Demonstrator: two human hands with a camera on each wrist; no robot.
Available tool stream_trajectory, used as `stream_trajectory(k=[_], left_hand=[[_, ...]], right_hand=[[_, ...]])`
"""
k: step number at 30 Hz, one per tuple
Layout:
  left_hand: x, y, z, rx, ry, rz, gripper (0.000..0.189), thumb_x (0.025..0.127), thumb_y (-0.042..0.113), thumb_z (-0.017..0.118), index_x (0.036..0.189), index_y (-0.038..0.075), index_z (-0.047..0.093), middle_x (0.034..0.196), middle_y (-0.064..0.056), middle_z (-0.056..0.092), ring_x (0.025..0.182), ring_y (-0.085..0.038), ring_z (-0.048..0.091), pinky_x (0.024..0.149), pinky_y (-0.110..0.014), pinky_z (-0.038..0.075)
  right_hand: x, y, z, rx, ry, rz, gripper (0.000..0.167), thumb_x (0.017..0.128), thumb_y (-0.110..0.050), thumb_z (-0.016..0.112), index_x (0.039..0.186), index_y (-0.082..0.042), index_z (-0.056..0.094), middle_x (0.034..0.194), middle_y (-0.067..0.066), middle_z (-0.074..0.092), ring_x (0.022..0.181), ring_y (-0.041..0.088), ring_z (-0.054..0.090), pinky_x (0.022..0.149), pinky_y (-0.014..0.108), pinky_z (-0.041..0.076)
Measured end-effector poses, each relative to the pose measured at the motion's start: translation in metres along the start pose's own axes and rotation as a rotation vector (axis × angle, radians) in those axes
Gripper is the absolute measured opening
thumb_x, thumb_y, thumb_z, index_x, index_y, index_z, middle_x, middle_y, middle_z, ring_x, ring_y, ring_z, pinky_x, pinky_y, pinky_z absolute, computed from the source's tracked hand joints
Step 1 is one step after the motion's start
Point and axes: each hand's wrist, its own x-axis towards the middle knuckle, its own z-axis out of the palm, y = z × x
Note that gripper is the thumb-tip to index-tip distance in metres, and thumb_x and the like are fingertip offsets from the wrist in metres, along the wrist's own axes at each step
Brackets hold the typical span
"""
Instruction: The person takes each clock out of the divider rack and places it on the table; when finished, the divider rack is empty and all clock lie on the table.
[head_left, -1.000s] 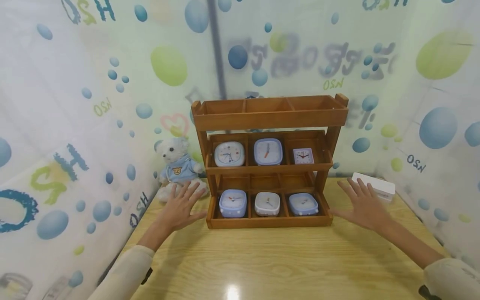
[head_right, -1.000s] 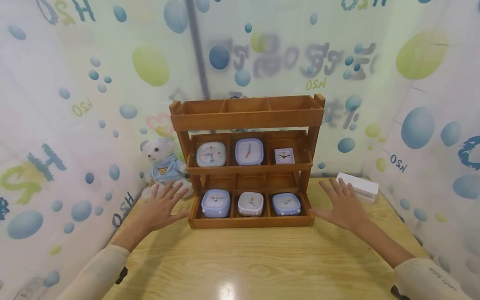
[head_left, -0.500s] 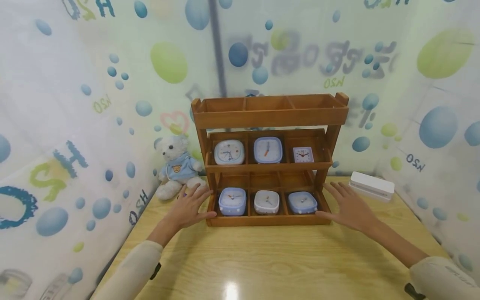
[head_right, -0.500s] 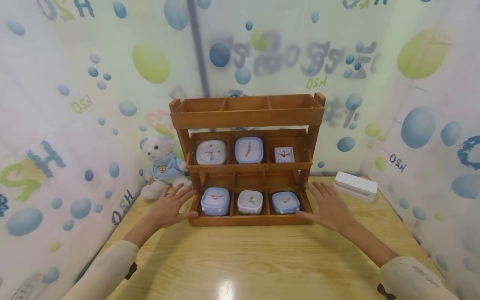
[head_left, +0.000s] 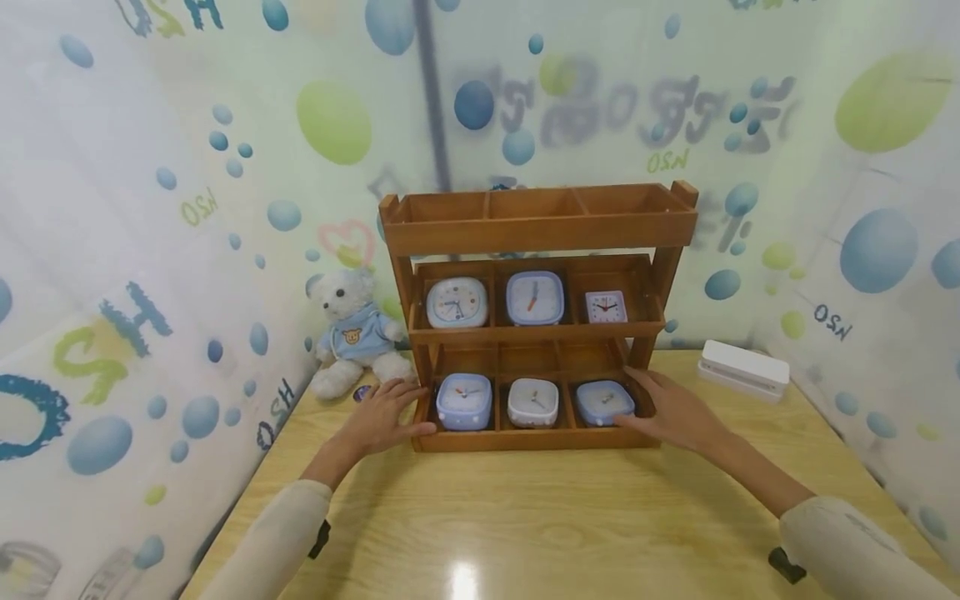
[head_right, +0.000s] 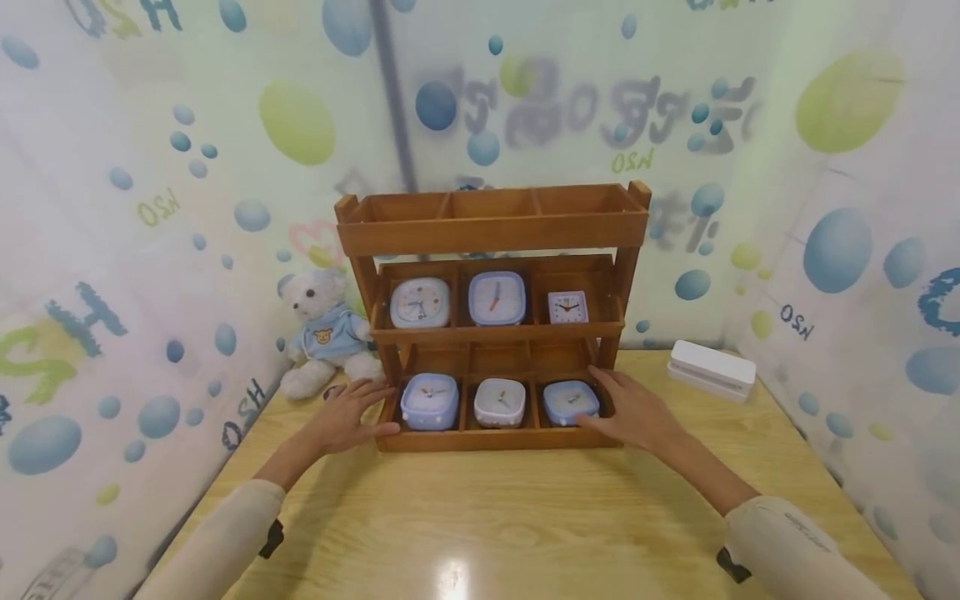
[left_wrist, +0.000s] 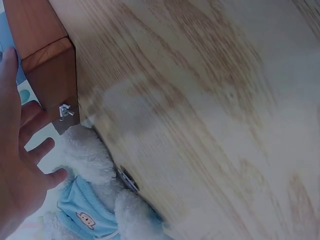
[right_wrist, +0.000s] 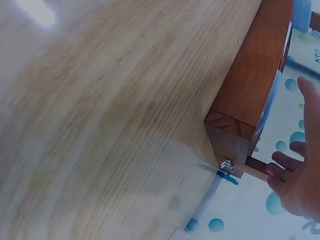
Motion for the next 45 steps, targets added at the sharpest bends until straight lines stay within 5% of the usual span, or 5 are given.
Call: stream_trajectory(k=[14,20,35,45], left_hand=[[0.01,0.001,0.0,-0.097,-0.011,0.012,0.083,0.085,0.064,0.076,0.139,0.003,0.066,0.15,-0.021,0.054,0.142,-0.045,0.044,0.115,-0.064,0.035],[0.009,-0.002,0.0,-0.136,-0.01,-0.007,0.083,0.083,0.063,0.079,0.138,0.002,0.067,0.149,-0.021,0.055,0.141,-0.046,0.044,0.114,-0.063,0.037],[0.005,-0.005,0.0,-0.175,-0.005,-0.019,0.081,0.084,0.056,0.082,0.138,-0.001,0.066,0.149,-0.024,0.054,0.139,-0.049,0.044,0.111,-0.066,0.038],[0.004,-0.004,0.0,-0.172,-0.015,-0.029,0.082,0.084,0.058,0.081,0.14,0.001,0.064,0.151,-0.023,0.052,0.141,-0.048,0.043,0.113,-0.065,0.038]], right_hand=[[0.026,0.013,0.008,0.12,-0.139,-0.18,0.084,0.087,-0.05,0.082,0.146,0.002,0.055,0.143,0.025,0.058,0.129,0.044,0.058,0.104,0.06,0.048],[0.038,0.014,0.009,0.203,-0.263,-0.229,0.081,0.091,-0.04,0.082,0.147,0.008,0.051,0.144,0.027,0.057,0.131,0.046,0.056,0.105,0.061,0.046],[0.055,0.007,0.002,0.136,-0.405,-0.253,0.088,0.084,-0.037,0.087,0.144,0.016,0.048,0.145,0.038,0.05,0.134,0.057,0.047,0.111,0.066,0.038],[0.06,0.004,0.012,0.009,-0.367,-0.19,0.094,0.08,-0.055,0.083,0.144,0.008,0.054,0.14,0.033,0.056,0.129,0.053,0.052,0.105,0.066,0.043]])
